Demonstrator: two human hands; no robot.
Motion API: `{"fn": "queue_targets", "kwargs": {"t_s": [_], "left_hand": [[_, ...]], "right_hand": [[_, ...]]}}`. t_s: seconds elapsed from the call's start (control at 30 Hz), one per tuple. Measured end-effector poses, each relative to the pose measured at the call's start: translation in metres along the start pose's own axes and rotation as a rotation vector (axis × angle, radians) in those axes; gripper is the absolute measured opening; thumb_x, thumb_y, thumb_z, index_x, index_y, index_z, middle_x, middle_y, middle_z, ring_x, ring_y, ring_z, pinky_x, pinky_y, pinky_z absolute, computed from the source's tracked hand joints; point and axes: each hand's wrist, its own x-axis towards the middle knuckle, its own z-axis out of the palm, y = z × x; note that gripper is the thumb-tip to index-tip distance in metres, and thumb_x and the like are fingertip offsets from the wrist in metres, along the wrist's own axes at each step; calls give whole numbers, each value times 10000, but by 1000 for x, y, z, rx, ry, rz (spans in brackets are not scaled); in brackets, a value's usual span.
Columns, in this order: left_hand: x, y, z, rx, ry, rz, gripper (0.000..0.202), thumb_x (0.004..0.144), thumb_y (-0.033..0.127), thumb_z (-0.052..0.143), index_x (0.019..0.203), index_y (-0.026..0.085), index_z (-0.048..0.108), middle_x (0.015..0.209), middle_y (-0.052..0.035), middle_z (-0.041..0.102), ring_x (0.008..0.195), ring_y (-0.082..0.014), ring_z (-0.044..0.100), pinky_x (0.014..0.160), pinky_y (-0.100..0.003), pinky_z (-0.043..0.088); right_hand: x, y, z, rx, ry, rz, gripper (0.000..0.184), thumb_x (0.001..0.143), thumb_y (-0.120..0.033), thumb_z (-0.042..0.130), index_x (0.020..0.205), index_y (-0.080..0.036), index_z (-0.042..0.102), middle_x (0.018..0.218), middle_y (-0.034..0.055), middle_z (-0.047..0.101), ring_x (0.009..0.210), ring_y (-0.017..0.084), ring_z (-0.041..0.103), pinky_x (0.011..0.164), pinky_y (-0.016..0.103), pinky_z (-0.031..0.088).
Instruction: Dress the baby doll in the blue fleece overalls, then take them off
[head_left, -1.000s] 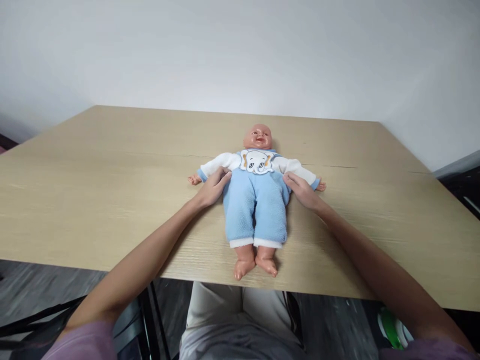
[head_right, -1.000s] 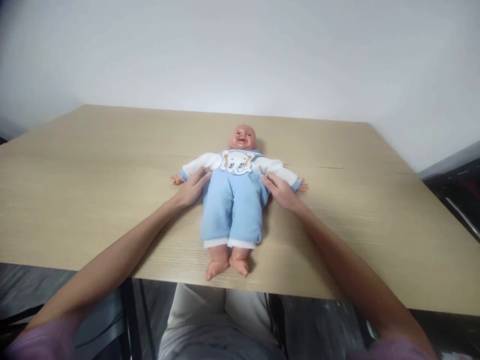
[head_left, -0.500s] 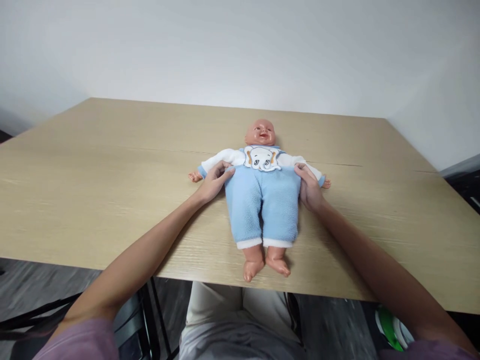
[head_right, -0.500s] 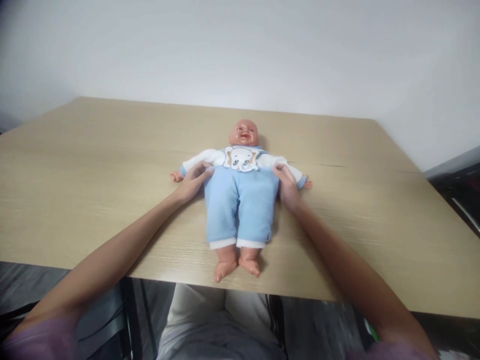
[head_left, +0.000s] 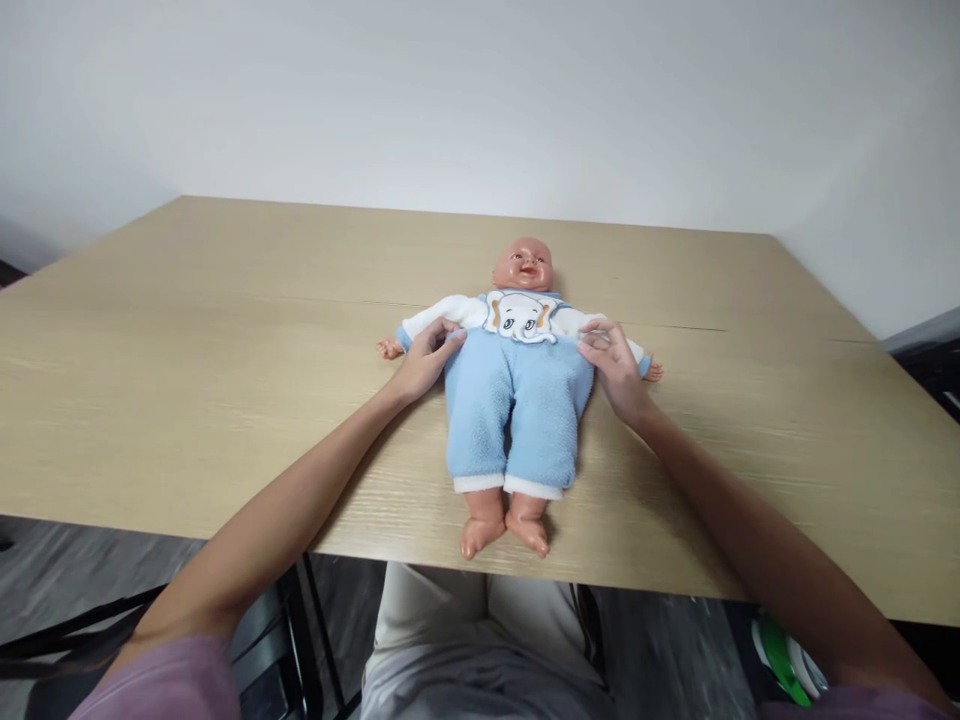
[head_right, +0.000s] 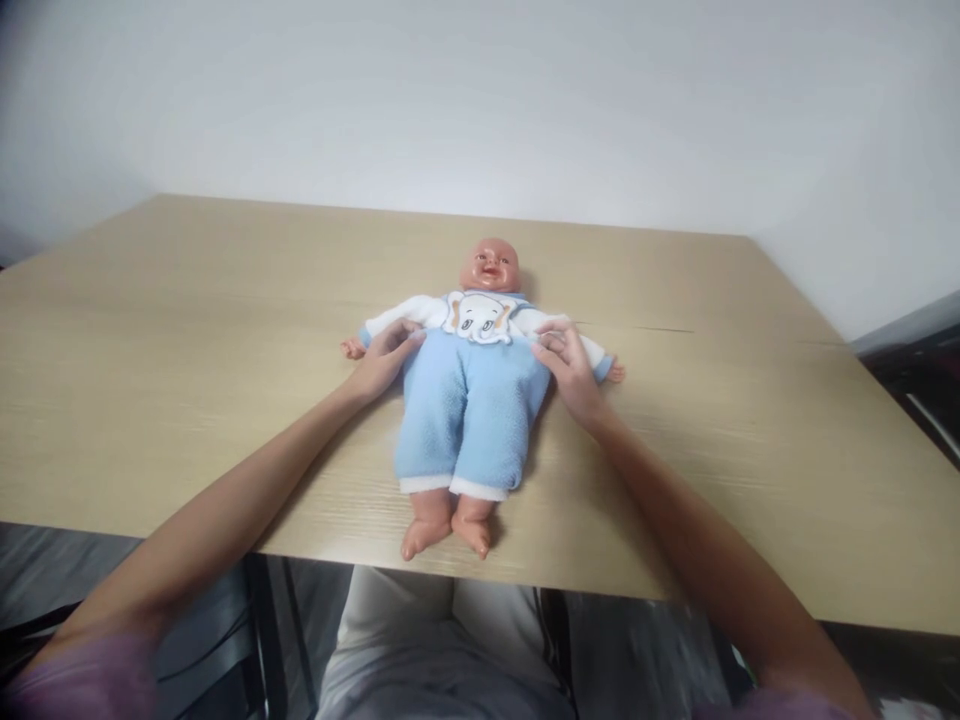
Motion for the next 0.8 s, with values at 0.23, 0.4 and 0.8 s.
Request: {"fn": "queue_targets", "kwargs": {"t_s": [0.23,0.4,0.8], "left_hand": [[-6,8,5,84,-17,20,538,1045,760,667,1005,233,568,972,-13,581,929,-212,530,881,-351,444],[-10,10,8,226,20,70,511,1105,741,583,1056,232,591,998,-29,631,932,-223,551,917,-379,476],[-5,50,30,408,172,355,215,1157,397,541,1272,229,612,1312,-140,707,1141,-286,632,1033,-462,527]], "right_hand": [[4,1,-5,-208,27,-121,461,937,-648,872,1188,-320,668,945,-8,676,882,232,615,855,389,501],[-6,-6,-11,-656,55,-300,279,1069,-549,727,1187,-300,686,1117,80,741,1012,305,648,1006,489,529],[-19,8,-98,-1224,101,-361,659,941,-587,766,1448,-172,693,1383,251,769,1249,487,675,1132,661,498]]}}
